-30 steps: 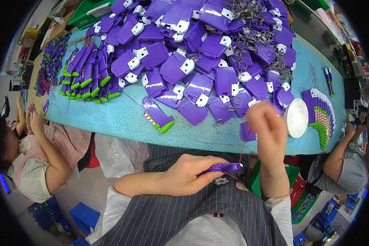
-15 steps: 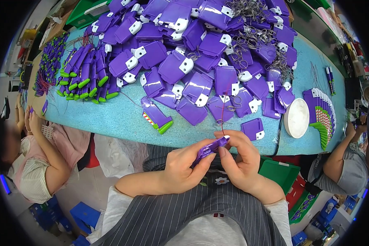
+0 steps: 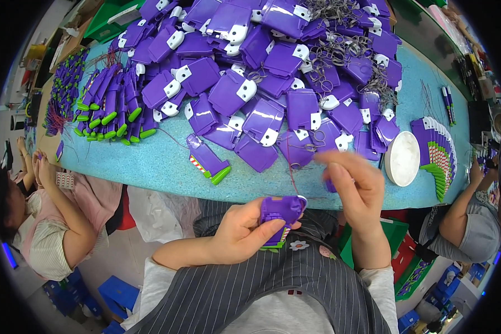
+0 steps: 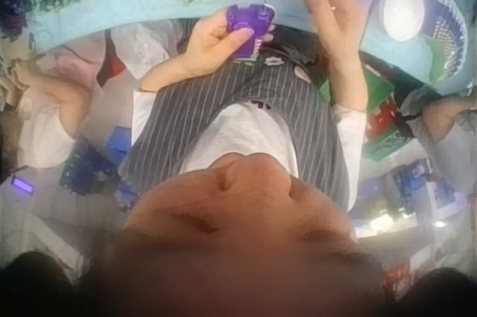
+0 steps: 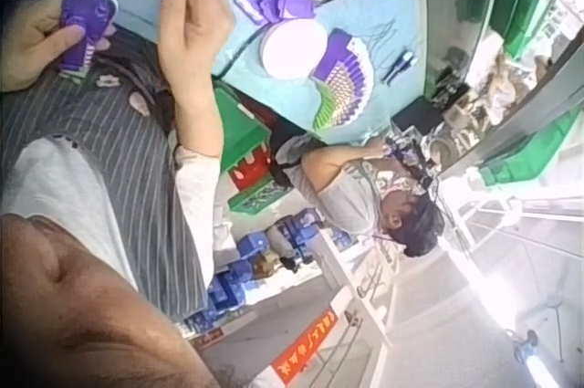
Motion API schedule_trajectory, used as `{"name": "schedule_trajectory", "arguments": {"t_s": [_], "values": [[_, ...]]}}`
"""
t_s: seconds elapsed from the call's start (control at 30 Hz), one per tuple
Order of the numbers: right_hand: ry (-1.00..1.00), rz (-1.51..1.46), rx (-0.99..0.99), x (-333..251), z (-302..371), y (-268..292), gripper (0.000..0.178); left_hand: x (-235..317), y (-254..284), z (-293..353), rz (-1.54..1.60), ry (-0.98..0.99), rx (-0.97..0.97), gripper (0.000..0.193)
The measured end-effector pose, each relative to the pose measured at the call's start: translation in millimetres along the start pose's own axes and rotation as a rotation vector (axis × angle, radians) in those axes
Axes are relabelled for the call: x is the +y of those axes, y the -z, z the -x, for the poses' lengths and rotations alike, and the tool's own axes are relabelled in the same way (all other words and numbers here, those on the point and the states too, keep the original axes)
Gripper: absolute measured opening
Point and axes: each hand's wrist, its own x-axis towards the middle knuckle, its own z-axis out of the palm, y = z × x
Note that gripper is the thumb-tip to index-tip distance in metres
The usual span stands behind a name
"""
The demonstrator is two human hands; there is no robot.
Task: The person assembles toy components by hand, inserting wires and small plastic pieces into plastic casings and pressing the parts together.
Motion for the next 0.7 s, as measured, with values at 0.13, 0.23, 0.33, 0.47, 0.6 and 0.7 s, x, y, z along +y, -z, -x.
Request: {"name": "schedule_trajectory", "arguments": {"t_s": [0.13,0.23,0.33,0.47,0.6,0.7], "values": [[0.377,0.676,0.085,14.3,-18.9,-4.6,0.017,6.9,-3.0,3.7,0.197,0.008,0.034,0.033],[0.396,0.445,0.214,21.5,-17.8,-0.2,0.010,8.6,-7.7,3.2,0.204,-0.021,0.064,0.033],[0.094,-0.176,0.256,14.7,-7.5,25.5,0.006,6.3,-7.0,-1.3,0.234,-0.041,0.075,0.036],[-0.155,-0.382,0.292,31.8,14.0,41.0,0.013,0.6,-15.7,-17.0,0.289,-0.062,0.098,0.037],[-0.217,-0.636,0.342,29.9,32.3,61.1,0.013,2.6,-17.5,-32.2,0.261,0.020,0.004,0.037],[-0.170,-0.601,0.388,26.4,47.0,72.3,0.012,5.2,-25.5,-44.9,0.320,0.032,0.017,0.036]]}}
